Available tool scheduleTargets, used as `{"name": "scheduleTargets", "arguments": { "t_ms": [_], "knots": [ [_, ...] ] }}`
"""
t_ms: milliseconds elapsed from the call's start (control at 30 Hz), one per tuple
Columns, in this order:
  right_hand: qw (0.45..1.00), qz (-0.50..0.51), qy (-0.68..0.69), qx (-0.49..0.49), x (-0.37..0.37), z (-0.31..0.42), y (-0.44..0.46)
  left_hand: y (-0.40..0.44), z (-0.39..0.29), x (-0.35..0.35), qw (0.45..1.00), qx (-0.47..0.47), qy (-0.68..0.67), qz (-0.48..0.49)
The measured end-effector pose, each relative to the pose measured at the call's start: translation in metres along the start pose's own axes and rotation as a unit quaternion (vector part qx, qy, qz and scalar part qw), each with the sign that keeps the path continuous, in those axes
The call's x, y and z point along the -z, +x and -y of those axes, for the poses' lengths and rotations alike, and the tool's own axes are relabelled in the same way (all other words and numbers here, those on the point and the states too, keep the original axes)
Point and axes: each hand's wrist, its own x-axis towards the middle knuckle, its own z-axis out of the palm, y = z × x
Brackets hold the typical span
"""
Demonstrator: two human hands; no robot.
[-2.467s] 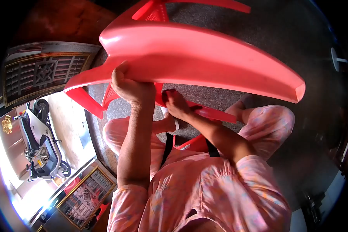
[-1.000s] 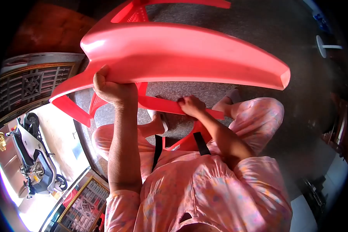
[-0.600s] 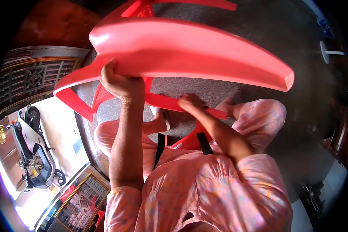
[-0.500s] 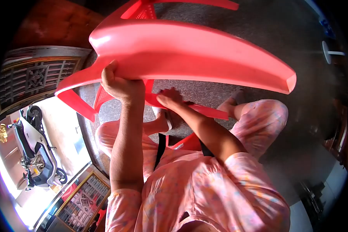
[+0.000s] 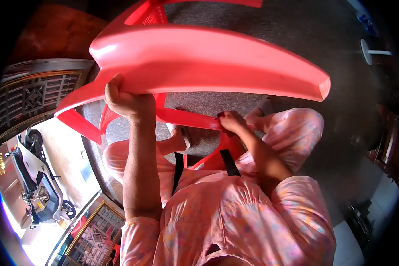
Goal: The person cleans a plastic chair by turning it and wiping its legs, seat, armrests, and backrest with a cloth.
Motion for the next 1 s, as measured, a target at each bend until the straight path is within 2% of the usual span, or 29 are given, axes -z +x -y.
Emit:
{"name": "scheduleTargets", "arguments": {
  "t_ms": [133, 167, 200, 267, 367, 467, 533, 567, 700, 767, 900, 1000],
  "knots": [
    [0.995, 0.007, -0.089, -0.042, 0.019, -0.047, 0.008, 0.006, 0.003, 0.002, 1.000, -0.020, 0.013, -0.012],
    [0.995, -0.026, -0.043, -0.082, 0.018, -0.048, 0.002, 0.006, 0.003, -0.001, 0.999, -0.023, 0.014, -0.019],
    [0.995, -0.028, -0.046, -0.079, 0.016, -0.041, 0.000, 0.005, 0.004, -0.004, 0.999, -0.025, 0.015, -0.026],
    [0.995, -0.062, -0.027, -0.079, 0.005, -0.017, -0.002, 0.004, 0.004, -0.008, 0.999, -0.016, 0.004, -0.033],
    [0.997, -0.040, -0.056, 0.044, -0.008, 0.065, -0.004, 0.004, 0.007, -0.008, 0.998, -0.035, 0.026, -0.035],
    [0.990, -0.004, -0.001, 0.141, -0.020, 0.145, -0.005, 0.000, 0.003, -0.013, 0.997, -0.031, 0.008, -0.066],
    [0.990, -0.068, 0.055, 0.113, -0.042, 0.174, 0.000, 0.001, 0.003, -0.007, 0.997, -0.035, 0.031, -0.054],
    [0.991, -0.048, 0.034, 0.123, -0.039, 0.174, 0.000, 0.002, 0.003, -0.006, 0.997, -0.035, 0.034, -0.054],
    [0.992, -0.002, -0.011, 0.126, -0.028, 0.133, 0.011, 0.007, 0.007, -0.003, 0.998, -0.038, 0.013, -0.043],
    [0.989, -0.063, 0.001, 0.134, -0.018, 0.091, 0.006, 0.006, 0.008, -0.004, 0.999, -0.033, 0.011, -0.032],
    [0.998, -0.030, -0.031, 0.035, -0.002, 0.005, 0.016, 0.008, 0.008, -0.006, 1.000, -0.021, 0.018, -0.015],
    [0.997, -0.024, -0.058, 0.055, 0.009, -0.051, 0.032, 0.006, 0.008, -0.007, 0.999, -0.044, 0.017, -0.019]
  ]
}}
